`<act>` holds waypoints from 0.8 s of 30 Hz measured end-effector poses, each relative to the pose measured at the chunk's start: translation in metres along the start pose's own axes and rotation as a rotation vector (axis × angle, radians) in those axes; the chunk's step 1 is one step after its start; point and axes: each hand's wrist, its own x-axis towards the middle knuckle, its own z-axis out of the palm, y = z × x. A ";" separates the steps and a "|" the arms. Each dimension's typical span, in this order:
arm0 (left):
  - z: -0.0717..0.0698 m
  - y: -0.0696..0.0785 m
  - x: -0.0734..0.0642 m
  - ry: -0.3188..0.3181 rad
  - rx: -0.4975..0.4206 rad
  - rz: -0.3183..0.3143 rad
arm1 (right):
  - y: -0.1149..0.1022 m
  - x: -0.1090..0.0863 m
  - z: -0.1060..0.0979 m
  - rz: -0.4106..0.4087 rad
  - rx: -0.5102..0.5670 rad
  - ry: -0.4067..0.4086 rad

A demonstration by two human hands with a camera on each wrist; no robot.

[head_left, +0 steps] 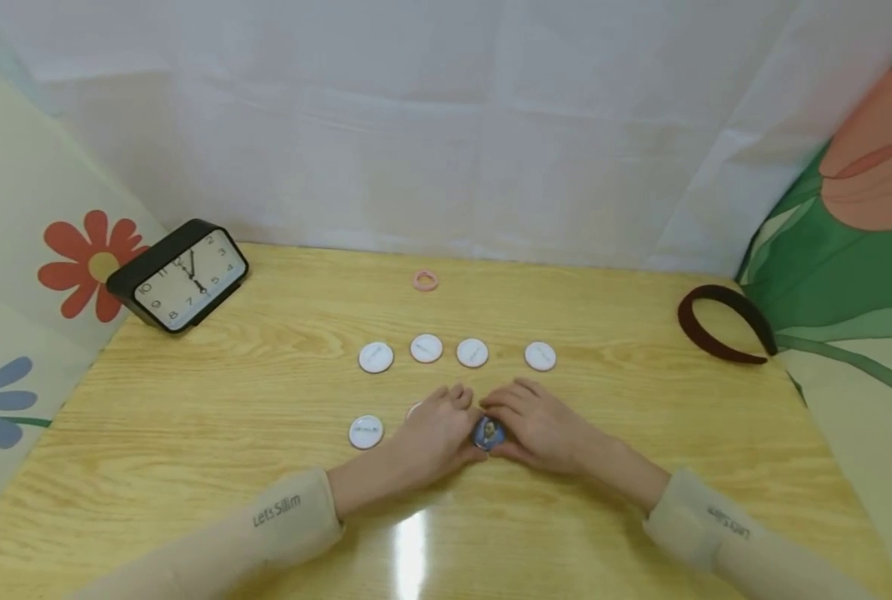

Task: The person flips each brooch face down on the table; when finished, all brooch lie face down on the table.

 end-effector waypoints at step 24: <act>-0.070 -0.017 0.019 0.224 -0.524 0.028 | 0.007 0.020 -0.063 0.088 0.186 0.274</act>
